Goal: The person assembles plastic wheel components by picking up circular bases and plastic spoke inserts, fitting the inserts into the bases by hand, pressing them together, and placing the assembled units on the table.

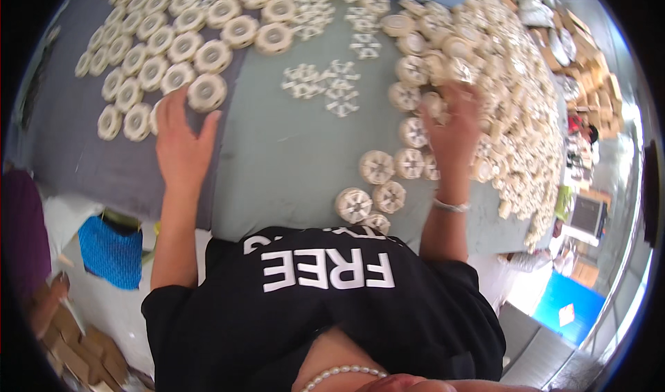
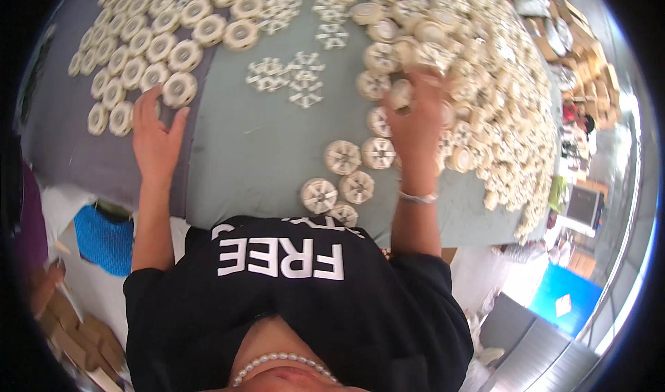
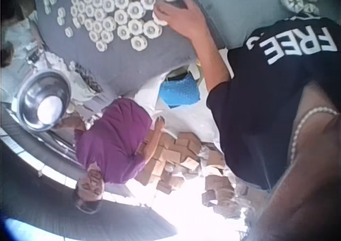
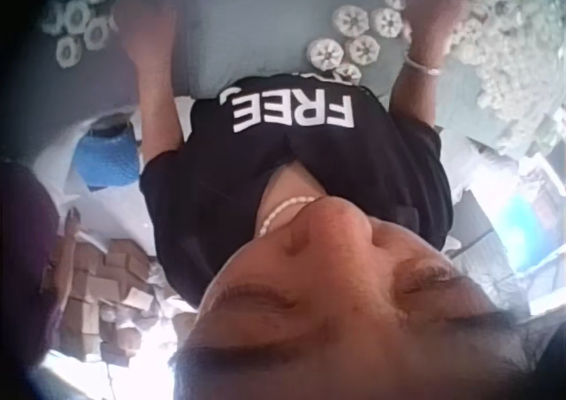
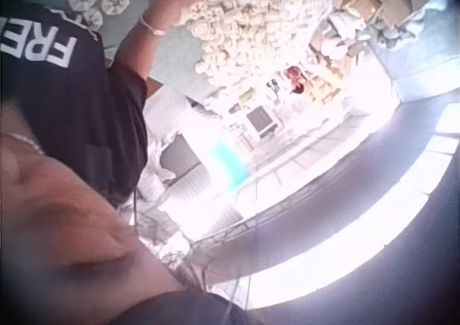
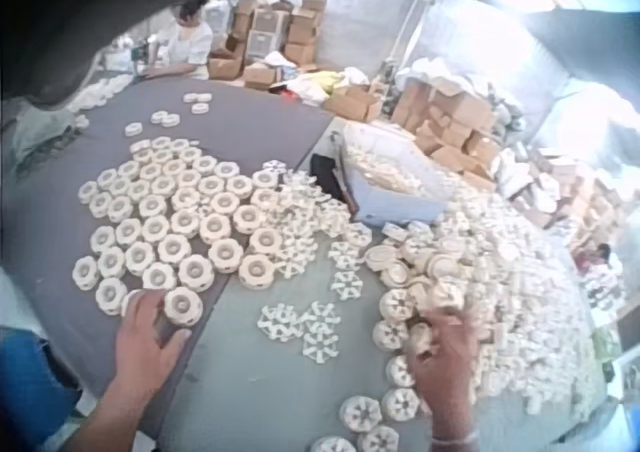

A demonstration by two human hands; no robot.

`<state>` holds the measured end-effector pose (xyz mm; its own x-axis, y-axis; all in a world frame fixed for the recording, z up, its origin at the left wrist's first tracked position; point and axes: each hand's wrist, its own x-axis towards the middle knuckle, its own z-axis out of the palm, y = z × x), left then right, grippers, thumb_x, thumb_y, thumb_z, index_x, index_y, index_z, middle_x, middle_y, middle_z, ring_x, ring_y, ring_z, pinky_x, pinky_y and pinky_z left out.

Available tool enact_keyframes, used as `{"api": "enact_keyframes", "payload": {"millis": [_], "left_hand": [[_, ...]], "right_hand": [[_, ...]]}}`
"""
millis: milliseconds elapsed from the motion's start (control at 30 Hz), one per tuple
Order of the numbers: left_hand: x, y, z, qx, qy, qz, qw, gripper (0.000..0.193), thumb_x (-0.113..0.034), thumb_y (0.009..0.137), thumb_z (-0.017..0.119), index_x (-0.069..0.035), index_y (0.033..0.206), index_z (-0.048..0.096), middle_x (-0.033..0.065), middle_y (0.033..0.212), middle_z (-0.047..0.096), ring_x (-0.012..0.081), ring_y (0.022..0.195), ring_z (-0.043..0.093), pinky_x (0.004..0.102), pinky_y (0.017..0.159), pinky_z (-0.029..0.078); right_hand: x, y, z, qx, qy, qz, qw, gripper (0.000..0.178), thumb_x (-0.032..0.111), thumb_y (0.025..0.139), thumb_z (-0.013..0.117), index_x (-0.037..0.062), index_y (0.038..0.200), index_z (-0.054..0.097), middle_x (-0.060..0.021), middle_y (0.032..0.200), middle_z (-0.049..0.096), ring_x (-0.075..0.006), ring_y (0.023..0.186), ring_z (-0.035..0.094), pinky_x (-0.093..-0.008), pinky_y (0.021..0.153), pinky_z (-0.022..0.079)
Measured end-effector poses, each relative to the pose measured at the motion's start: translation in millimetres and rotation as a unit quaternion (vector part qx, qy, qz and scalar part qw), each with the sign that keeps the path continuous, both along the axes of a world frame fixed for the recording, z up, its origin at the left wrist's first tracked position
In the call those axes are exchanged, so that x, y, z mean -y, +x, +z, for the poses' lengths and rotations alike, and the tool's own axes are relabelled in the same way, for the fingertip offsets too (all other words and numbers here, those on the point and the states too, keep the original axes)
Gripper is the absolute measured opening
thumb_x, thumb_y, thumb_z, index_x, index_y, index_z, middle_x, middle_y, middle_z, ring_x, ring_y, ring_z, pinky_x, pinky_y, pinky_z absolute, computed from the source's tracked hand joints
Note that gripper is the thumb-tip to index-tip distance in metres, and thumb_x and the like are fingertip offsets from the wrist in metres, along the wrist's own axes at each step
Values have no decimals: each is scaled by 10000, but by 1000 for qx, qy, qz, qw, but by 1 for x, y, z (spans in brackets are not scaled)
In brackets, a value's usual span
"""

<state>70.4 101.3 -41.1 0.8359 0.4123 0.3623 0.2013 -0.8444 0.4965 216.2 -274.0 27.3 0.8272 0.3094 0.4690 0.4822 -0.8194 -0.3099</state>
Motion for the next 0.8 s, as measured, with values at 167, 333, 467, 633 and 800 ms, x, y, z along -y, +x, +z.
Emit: {"api": "enact_keyframes", "payload": {"millis": [167,333,467,633,800], "left_hand": [[0,31,0,-69,31,8,997,474,-284,905,728,-117,1330,601,143,1396,506,359,1222,567,446,919,543],[13,12,-6,-53,6,-10,999,409,-231,886,731,-136,1274,640,130,1369,519,344,1229,564,441,927,539],[43,-4,3,-80,-79,-46,993,483,-171,835,759,-147,1296,618,106,1360,526,319,1125,616,402,842,566],[76,-22,9,-109,-201,-125,965,600,-133,787,792,-149,1347,575,83,1353,534,274,992,659,373,738,575],[76,-22,7,-80,-218,-138,963,630,-139,773,802,-130,1356,565,79,1339,549,266,899,666,366,709,558]], "right_hand": [[-74,-18,-58,-133,-28,182,974,386,259,832,772,90,1164,667,-121,1193,629,-315,1073,638,-407,889,540],[-67,-20,-44,-181,75,157,968,288,167,860,743,40,1108,668,-109,1082,659,-226,853,680,-330,710,563],[-39,-35,-40,-562,291,151,759,198,95,882,714,-18,1036,664,-101,1032,666,-159,776,665,-285,622,541],[-43,-41,-40,-224,32,196,954,239,181,866,738,-2,1005,673,-128,993,672,-309,788,657,-385,707,538],[-49,-44,-25,-266,-50,70,960,392,209,837,777,34,1166,656,-117,1061,665,-303,834,657,-404,750,543]]}}
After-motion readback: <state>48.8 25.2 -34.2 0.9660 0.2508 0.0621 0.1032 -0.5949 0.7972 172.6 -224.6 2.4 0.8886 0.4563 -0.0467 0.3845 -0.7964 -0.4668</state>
